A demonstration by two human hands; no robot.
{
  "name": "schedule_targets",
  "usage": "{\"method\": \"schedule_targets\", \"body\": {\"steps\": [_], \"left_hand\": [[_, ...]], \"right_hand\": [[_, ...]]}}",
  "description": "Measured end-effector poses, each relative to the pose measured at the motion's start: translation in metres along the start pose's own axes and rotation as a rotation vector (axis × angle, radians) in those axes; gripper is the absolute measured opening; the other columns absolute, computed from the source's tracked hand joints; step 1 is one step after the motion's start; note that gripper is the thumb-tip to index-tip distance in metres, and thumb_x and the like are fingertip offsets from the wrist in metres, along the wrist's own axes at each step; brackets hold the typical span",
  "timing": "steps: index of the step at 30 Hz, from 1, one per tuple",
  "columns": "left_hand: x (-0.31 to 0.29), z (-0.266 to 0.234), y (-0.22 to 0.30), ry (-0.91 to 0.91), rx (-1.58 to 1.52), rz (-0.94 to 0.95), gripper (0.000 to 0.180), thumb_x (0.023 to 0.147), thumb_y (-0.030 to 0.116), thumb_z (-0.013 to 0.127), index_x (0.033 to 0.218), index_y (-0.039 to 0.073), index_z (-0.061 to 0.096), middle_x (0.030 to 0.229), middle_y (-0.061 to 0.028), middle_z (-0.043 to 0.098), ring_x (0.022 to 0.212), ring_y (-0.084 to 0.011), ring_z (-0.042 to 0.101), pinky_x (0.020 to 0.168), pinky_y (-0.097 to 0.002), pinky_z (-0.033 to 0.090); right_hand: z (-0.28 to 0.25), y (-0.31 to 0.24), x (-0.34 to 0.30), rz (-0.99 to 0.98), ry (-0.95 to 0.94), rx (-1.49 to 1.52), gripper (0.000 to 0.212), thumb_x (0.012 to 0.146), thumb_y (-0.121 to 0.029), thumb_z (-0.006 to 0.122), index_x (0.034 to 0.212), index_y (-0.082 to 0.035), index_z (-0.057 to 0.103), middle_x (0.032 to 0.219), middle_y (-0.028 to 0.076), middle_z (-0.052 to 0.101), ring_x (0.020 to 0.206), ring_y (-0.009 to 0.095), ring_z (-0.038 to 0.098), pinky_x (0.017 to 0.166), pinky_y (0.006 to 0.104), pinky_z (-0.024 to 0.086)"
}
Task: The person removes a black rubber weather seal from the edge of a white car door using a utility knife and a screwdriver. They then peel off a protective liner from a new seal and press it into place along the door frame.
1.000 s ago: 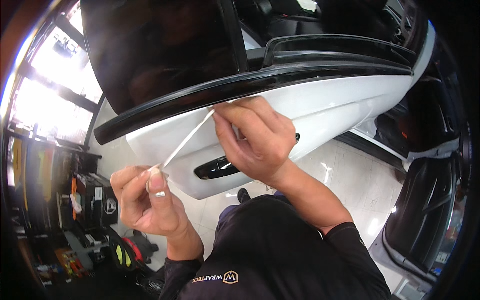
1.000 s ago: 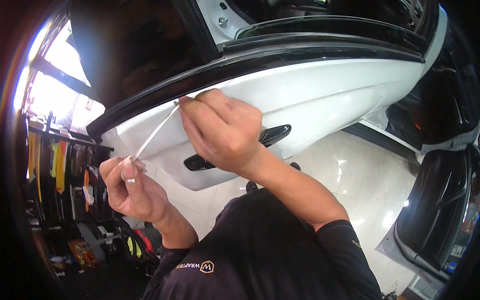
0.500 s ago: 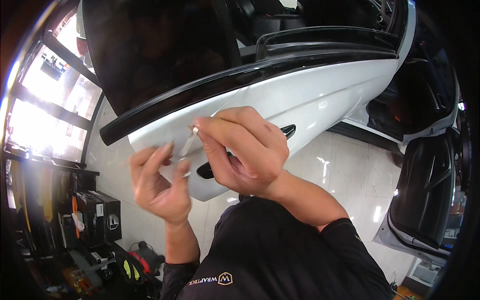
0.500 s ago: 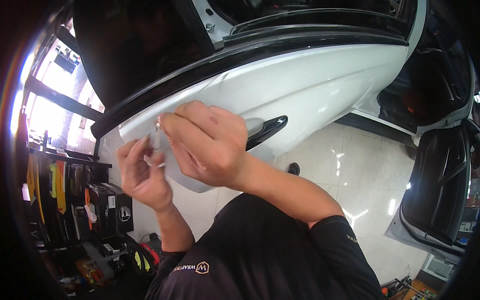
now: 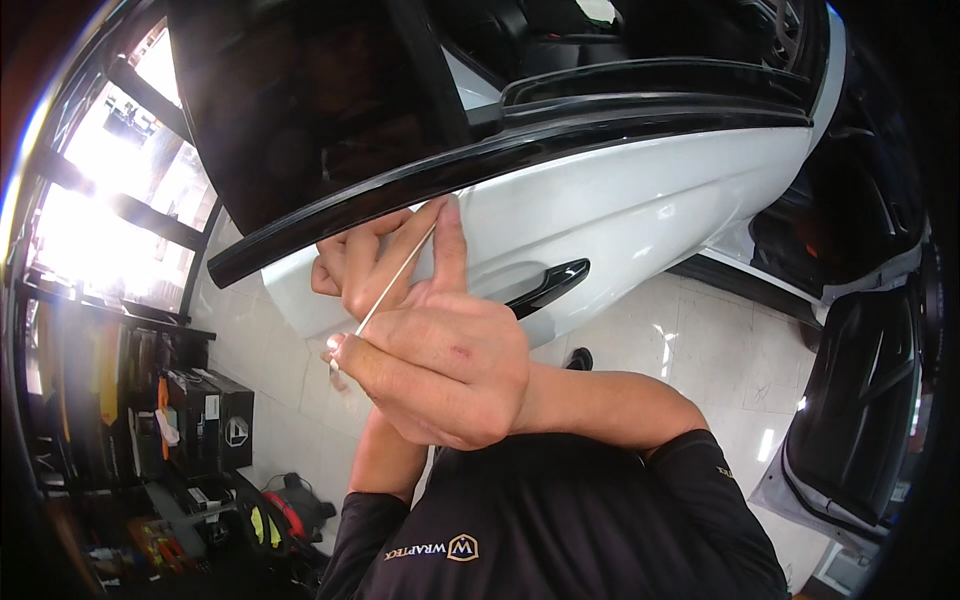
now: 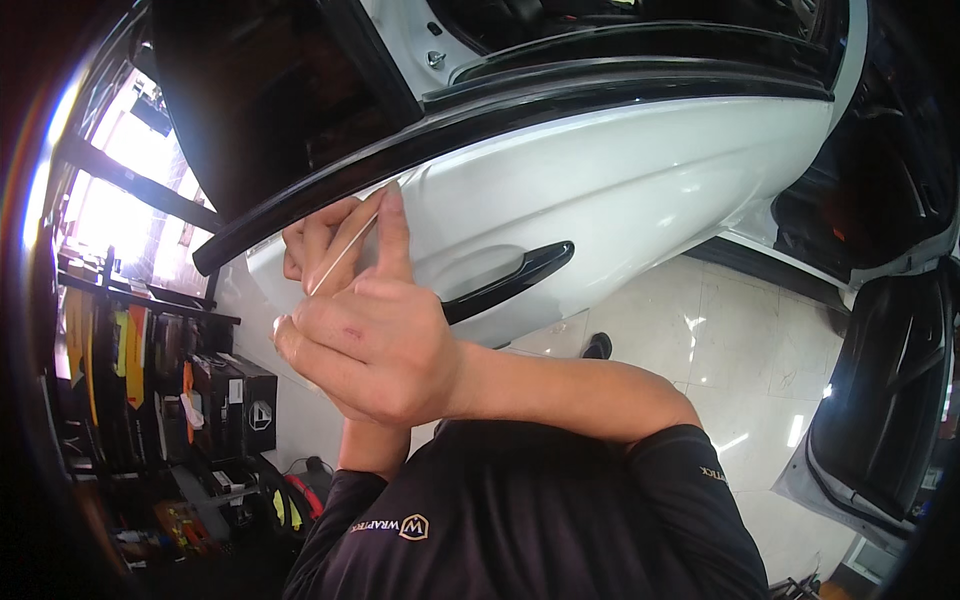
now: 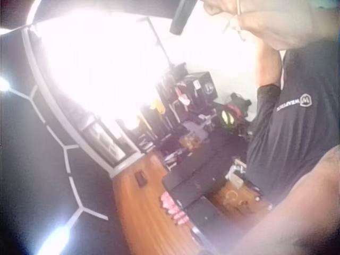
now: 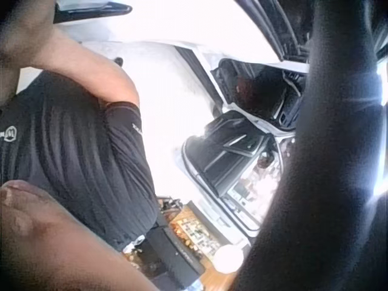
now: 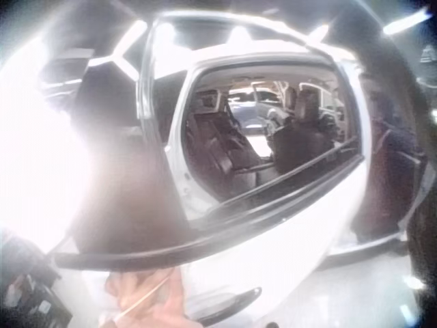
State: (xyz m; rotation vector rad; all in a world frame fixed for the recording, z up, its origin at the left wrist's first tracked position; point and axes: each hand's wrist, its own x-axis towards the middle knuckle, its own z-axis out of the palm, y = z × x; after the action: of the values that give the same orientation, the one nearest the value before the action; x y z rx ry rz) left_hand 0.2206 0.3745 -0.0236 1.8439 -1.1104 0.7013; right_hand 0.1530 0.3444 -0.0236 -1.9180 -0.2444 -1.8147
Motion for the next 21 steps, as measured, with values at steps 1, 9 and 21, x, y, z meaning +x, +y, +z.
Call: {"method": "schedule_targets", "body": {"steps": [1, 9, 21], "left_hand": [[-0.002, 0.005, -0.007, 0.064, -0.058, 0.02, 0.022, 0.077, 0.019, 0.09, 0.098, 0.012, 0.085, 0.089, 0.0023, 0.067, 0.091, -0.0191, 0.055, 0.09, -0.0394, 0.035], [-0.014, 0.003, -0.03, 0.244, -0.326, 0.005, 0.012, 0.081, 0.012, 0.084, 0.087, 0.002, 0.08, 0.08, -0.0031, 0.066, 0.083, -0.0207, 0.055, 0.079, -0.0343, 0.04], [-0.018, -0.014, -0.045, 0.288, -0.525, 0.035, 0.005, 0.087, 0.006, 0.076, 0.087, 0.001, 0.078, 0.078, -0.0022, 0.061, 0.08, -0.0192, 0.052, 0.078, -0.0326, 0.04]], "right_hand": [[0.0, -0.001, 0.0, -0.004, 0.004, 0.017, 0.035, 0.065, -0.001, 0.078, 0.1, 0.002, 0.077, 0.088, 0.008, 0.068, 0.068, 0.02, 0.065, 0.059, 0.0281, 0.051], [-0.024, 0.007, -0.007, 0.082, -0.144, -0.115, 0.036, 0.07, 0.002, 0.079, 0.106, 0.0, 0.076, 0.09, 0.009, 0.069, 0.066, 0.021, 0.066, 0.054, 0.0293, 0.05], [-0.032, 0.071, -0.012, 0.195, -0.075, -0.485, 0.021, 0.078, -0.001, 0.084, 0.098, -0.003, 0.076, 0.086, 0.009, 0.071, 0.061, 0.022, 0.067, 0.053, 0.031, 0.052]]}}
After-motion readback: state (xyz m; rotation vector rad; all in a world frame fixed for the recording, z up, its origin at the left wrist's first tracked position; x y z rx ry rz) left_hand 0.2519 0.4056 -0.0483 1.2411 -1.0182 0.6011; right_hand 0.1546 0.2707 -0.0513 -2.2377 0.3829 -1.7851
